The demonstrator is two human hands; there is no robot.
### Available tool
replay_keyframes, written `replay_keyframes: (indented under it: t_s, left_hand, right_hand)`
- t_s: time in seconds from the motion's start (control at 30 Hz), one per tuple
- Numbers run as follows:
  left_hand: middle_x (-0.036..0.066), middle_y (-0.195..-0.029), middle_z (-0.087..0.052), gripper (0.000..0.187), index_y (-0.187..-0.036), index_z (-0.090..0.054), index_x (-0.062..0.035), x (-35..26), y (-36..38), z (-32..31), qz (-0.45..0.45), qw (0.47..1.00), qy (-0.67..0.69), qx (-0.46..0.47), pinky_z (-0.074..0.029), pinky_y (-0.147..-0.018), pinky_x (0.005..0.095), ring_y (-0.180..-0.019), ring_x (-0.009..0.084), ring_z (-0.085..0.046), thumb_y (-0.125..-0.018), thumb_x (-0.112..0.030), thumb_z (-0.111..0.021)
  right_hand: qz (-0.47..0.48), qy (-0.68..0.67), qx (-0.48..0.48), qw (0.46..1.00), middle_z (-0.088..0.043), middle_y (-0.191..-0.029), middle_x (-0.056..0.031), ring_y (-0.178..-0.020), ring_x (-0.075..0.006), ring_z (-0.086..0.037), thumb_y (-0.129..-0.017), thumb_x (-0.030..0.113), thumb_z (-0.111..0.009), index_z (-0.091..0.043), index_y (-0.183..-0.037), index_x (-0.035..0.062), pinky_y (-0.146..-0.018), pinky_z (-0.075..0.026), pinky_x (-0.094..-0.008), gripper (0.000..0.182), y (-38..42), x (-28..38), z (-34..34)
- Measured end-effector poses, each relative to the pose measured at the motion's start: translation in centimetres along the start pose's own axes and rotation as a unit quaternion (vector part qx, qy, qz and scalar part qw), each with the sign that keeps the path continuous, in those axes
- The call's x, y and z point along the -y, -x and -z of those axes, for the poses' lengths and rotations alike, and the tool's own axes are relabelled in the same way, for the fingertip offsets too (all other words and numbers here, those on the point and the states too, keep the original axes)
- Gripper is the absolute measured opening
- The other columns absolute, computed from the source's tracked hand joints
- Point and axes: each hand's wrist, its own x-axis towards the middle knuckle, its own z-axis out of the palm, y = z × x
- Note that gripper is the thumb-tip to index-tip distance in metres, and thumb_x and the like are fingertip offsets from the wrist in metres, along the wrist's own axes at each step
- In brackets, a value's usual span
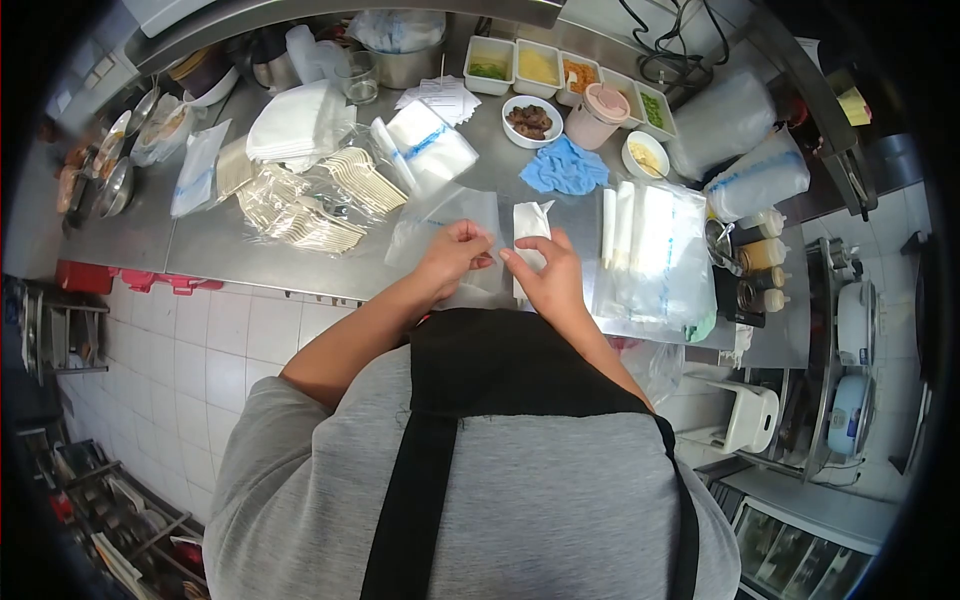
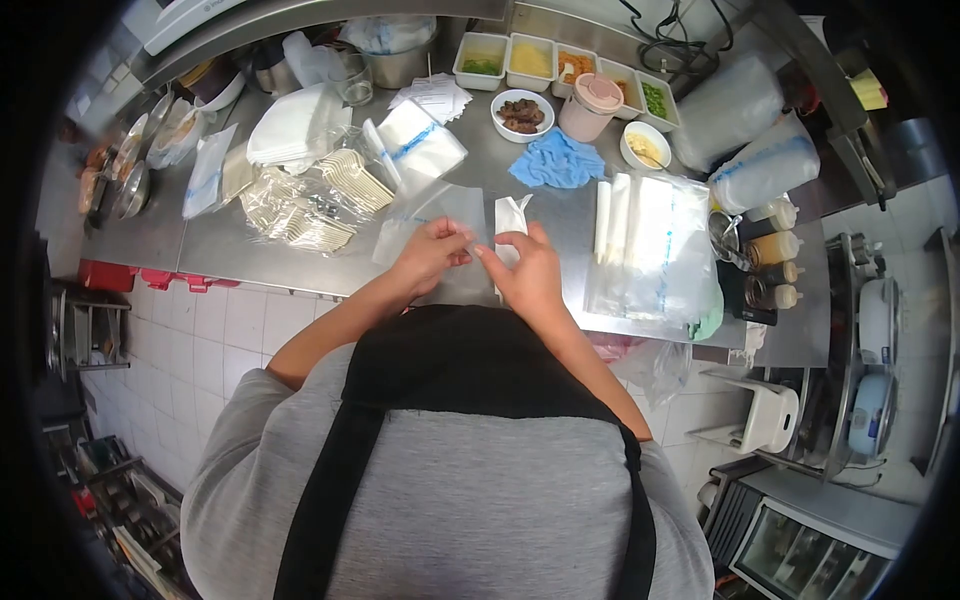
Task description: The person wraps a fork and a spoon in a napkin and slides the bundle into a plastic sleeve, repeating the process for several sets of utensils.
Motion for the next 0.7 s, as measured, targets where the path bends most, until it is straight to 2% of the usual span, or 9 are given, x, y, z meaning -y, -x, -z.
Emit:
replay_keyframes:
  t_s: [0.2, 0.3, 0.4, 0.5, 0.6, 0.63, 0.7]
  left_hand:
    - [0.005, -0.078, -0.062, 0.02, -0.088, -0.058, -0.0047, -0.3, 0.3, -0.1, -0.054, 0.998, -0.03, 0.018, -0.047, -0.062, 0.0241, -0.067, 0.0125, -0.058, -0.077, -0.002, -0.075]
    - [0.003, -0.082, -0.062, 0.028, -0.095, -0.057, -0.0066, -0.3, 0.2, 0.1, -0.049, 0.993, -0.102, 0.04, -0.048, -0.065, 0.0256, -0.07, 0.0112, -0.059, -0.077, -0.007, -0.078]
    - [0.002, -0.08, -0.062, 0.027, -0.092, -0.056, -0.0073, -0.4, 0.6, -0.8, -0.057, 0.996, -0.056, 0.04, -0.046, -0.062, 0.0242, -0.068, 0.0096, -0.057, -0.077, -0.008, -0.078]
    - [0.002, -0.076, -0.059, 0.026, -0.089, -0.053, -0.0062, -1.3, -0.2, 0.2, -0.047, 0.995, -0.06, 0.059, -0.044, -0.058, 0.0242, -0.067, 0.0089, -0.055, -0.077, -0.007, -0.076]
    - [0.001, -0.072, -0.057, 0.02, -0.083, -0.054, -0.0071, -1.4, -1.6, 2.3, -0.13, 0.982, -0.134, 0.017, -0.045, -0.06, 0.0241, -0.066, 0.0092, -0.054, -0.077, -0.005, -0.073]
    - [0.002, -0.073, -0.057, 0.019, -0.082, -0.054, -0.0071, -1.2, -1.9, 2.9, -0.179, 0.96, -0.216, -0.003, -0.045, -0.061, 0.0254, -0.066, 0.0112, -0.055, -0.076, -0.003, -0.071]
    - [0.003, -0.076, -0.057, 0.016, -0.079, -0.054, -0.007, -2.0, -1.5, 3.0, -0.272, 0.885, -0.375, -0.043, -0.047, -0.062, 0.0279, -0.066, 0.0153, -0.058, -0.074, 0.0, -0.068]
  right_hand:
    - [0.018, 0.021, -0.011, 1.0, -0.056, -0.088, -0.018, -0.068, -0.0305, -0.057, -0.072, 0.028, -0.08, -0.068, -0.088, 0.0005, -0.061, -0.046, -0.0382, 0.034, 0.6, 0.0, -0.4]
    - [0.027, 0.016, -0.008, 0.999, -0.057, -0.087, -0.0169, -0.069, -0.0304, -0.058, -0.072, 0.026, -0.08, -0.068, -0.086, 0.0017, -0.062, -0.047, -0.0387, 0.03, 0.6, 0.2, -0.6]
    - [0.007, -0.043, 0.002, 0.999, -0.058, -0.085, -0.0159, -0.07, -0.0304, -0.058, -0.072, 0.024, -0.08, -0.068, -0.082, 0.0028, -0.063, -0.047, -0.0381, 0.026, 0.7, -0.4, -1.4]
    - [-0.023, -0.046, -0.018, 0.999, -0.059, -0.084, -0.0155, -0.071, -0.0292, -0.059, -0.073, 0.022, -0.078, -0.068, -0.079, 0.0028, -0.064, -0.046, -0.0366, 0.022, 0.3, -3.6, -2.2]
    - [-0.127, -0.054, -0.035, 0.99, -0.063, -0.09, -0.0176, -0.079, -0.03, -0.062, -0.075, 0.02, -0.076, -0.067, -0.077, 0.0031, -0.071, -0.048, -0.0346, 0.019, -0.1, -4.3, -0.8]
    - [-0.155, -0.045, -0.019, 0.987, -0.064, -0.094, -0.0194, -0.085, -0.0314, -0.065, -0.076, 0.019, -0.074, -0.067, -0.077, 0.0034, -0.076, -0.049, -0.0353, 0.017, -0.2, -4.2, -0.3]
    - [-0.074, 0.022, -0.07, 0.995, -0.064, -0.094, -0.0203, -0.084, -0.0327, -0.065, -0.075, 0.02, -0.073, -0.068, -0.077, 0.0034, -0.074, -0.049, -0.037, 0.017, 0.3, -6.4, -1.4]
